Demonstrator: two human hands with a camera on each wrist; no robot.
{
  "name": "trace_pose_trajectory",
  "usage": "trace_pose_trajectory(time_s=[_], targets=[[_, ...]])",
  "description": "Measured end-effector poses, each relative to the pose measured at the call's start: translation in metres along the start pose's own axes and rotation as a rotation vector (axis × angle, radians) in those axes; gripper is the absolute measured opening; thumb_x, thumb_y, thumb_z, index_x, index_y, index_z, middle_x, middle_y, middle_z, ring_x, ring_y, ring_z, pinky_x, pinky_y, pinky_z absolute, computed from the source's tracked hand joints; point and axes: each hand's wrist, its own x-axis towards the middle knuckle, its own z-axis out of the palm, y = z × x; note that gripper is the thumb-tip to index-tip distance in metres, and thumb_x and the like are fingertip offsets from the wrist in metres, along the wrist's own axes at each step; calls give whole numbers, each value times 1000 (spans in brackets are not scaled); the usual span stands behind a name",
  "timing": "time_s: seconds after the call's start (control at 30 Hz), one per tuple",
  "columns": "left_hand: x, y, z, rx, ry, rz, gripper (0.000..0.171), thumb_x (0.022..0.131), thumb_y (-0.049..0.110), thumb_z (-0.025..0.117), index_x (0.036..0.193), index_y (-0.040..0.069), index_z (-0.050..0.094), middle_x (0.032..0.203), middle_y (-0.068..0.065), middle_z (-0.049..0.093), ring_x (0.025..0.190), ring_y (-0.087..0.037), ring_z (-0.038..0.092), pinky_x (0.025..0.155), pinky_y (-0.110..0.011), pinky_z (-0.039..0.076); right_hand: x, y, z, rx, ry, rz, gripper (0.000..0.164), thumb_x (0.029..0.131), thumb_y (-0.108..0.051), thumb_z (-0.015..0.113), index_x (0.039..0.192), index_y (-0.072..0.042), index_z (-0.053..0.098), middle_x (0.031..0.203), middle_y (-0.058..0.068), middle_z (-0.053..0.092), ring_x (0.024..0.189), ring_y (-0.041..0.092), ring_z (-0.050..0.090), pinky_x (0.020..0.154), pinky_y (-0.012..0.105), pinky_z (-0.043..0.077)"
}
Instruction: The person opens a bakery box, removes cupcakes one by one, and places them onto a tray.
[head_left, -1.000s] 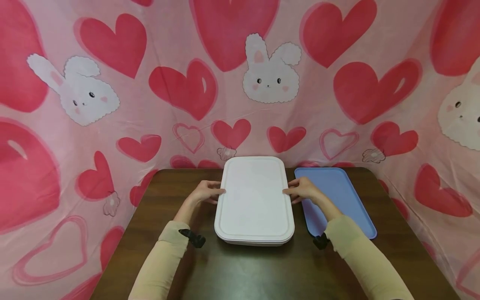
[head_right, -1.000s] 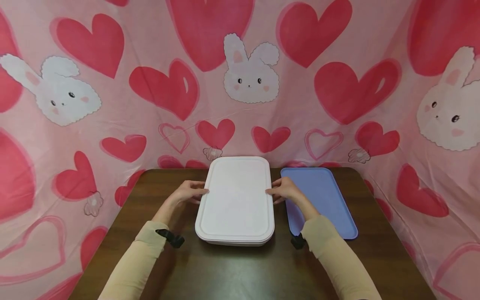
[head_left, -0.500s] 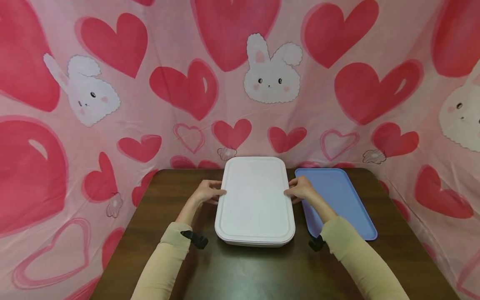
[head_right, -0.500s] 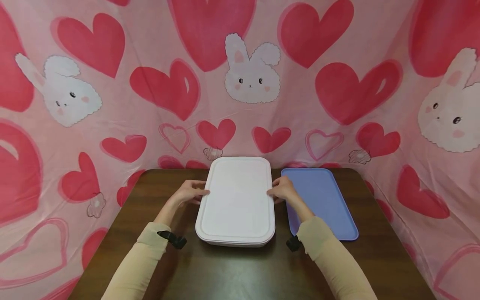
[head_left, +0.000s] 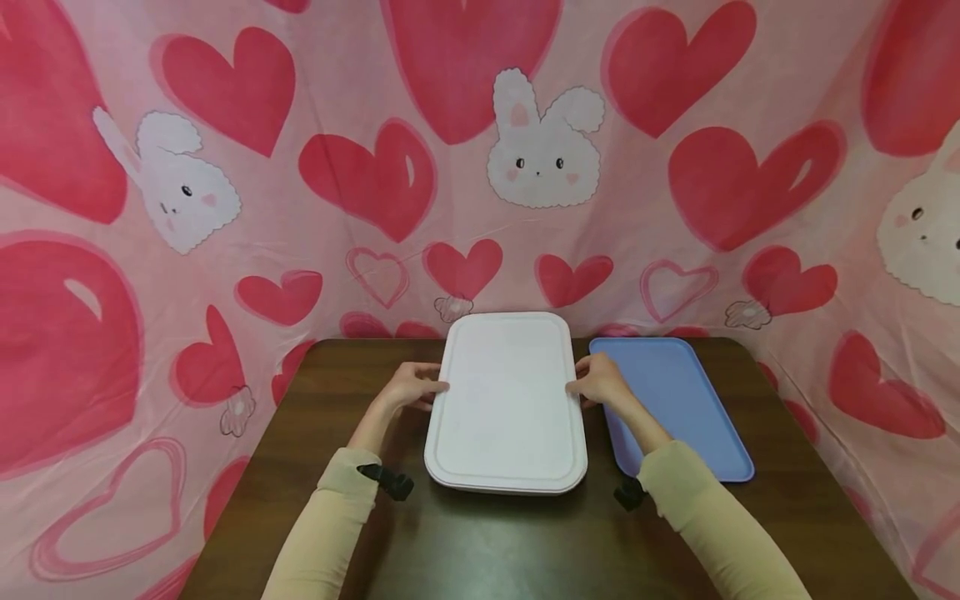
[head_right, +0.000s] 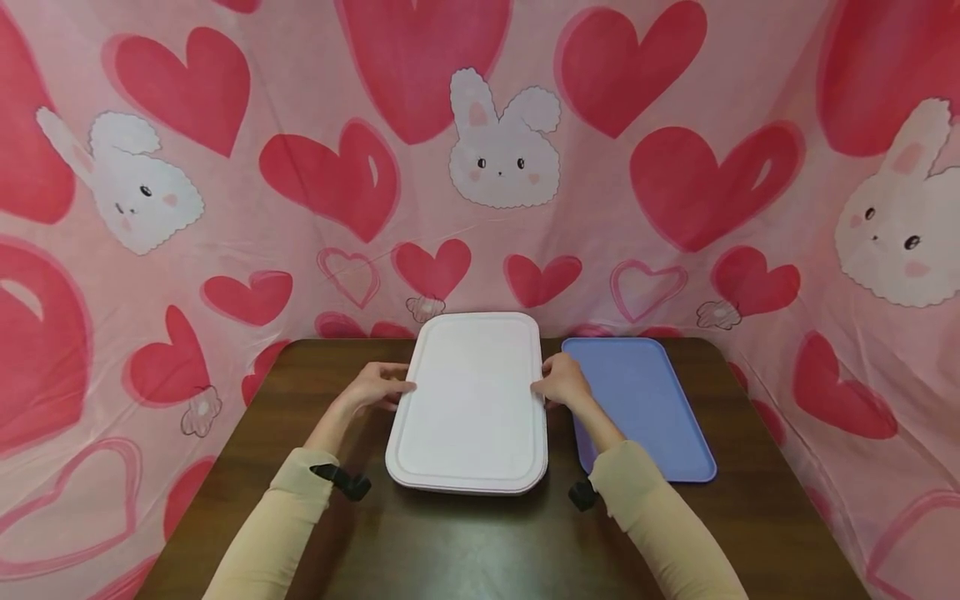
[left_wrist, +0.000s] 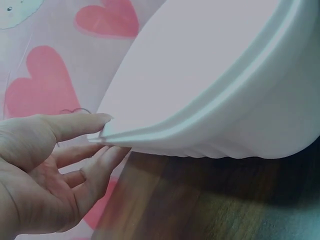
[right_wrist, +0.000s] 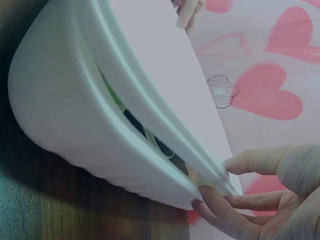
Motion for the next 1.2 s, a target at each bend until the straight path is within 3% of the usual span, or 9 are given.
trace_pose_trajectory(time_s=[0.1,0.2,0.37,0.5,0.6,0.73,1.0,1.2], targets=[[-2,-1,-5,-22,5,-8,65,99,13,81,156,-5,56,88,-7,73,74,-12,75,70,-35,71,-1,-2,0,2,8,-17,50,87,-2,77,130,21,65,109,33,72,68,31,79,70,48,71],[-3,-2,-9,-53,7,-8,66,99,14,81,157,-3,56,91,-8,76,75,-12,77,74,-39,71,-2,-4,0,34,16,-26,56,90,-3,77,139,20,61,118,36,70,73,23,76,73,48,72],[-6,-6,-16,-105,2,0,69,100,15,81,161,1,53,94,-4,80,77,-12,78,73,-36,71,-6,-8,-1,131,-26,-44,64,93,0,77,149,19,54,116,37,74,75,11,71,69,41,71],[-9,-11,-23,-123,-4,9,71,101,14,79,164,0,48,95,0,81,79,-10,77,73,-33,71,-7,-10,-3,266,-130,-21,74,97,-1,73,162,13,41,115,29,76,76,5,70,68,28,67],[-12,-16,-27,-129,-10,14,72,102,13,78,165,-1,45,93,3,80,79,-9,76,72,-31,70,-6,-9,-2,376,-208,12,78,100,-1,71,167,9,33,107,14,76,78,3,70,70,23,66],[-17,-20,-34,-132,-23,26,75,102,14,77,167,0,42,94,3,80,82,-8,76,73,-30,70,-2,-7,1,454,-269,32,80,101,1,70,170,6,30,98,2,73,81,3,72,75,26,69],[-26,-32,-51,-158,-49,44,83,100,13,81,170,6,39,106,-1,80,88,-10,78,82,-35,71,3,-10,15,520,-306,20,78,101,5,68,169,6,31,104,1,72,87,5,75,78,29,70],[-32,-43,-64,-155,-53,57,86,99,14,82,171,3,36,110,-2,80,88,-10,77,83,-35,71,8,-15,27,530,-345,-9,75,103,4,66,170,5,31,108,2,77,92,8,76,83,32,71]])
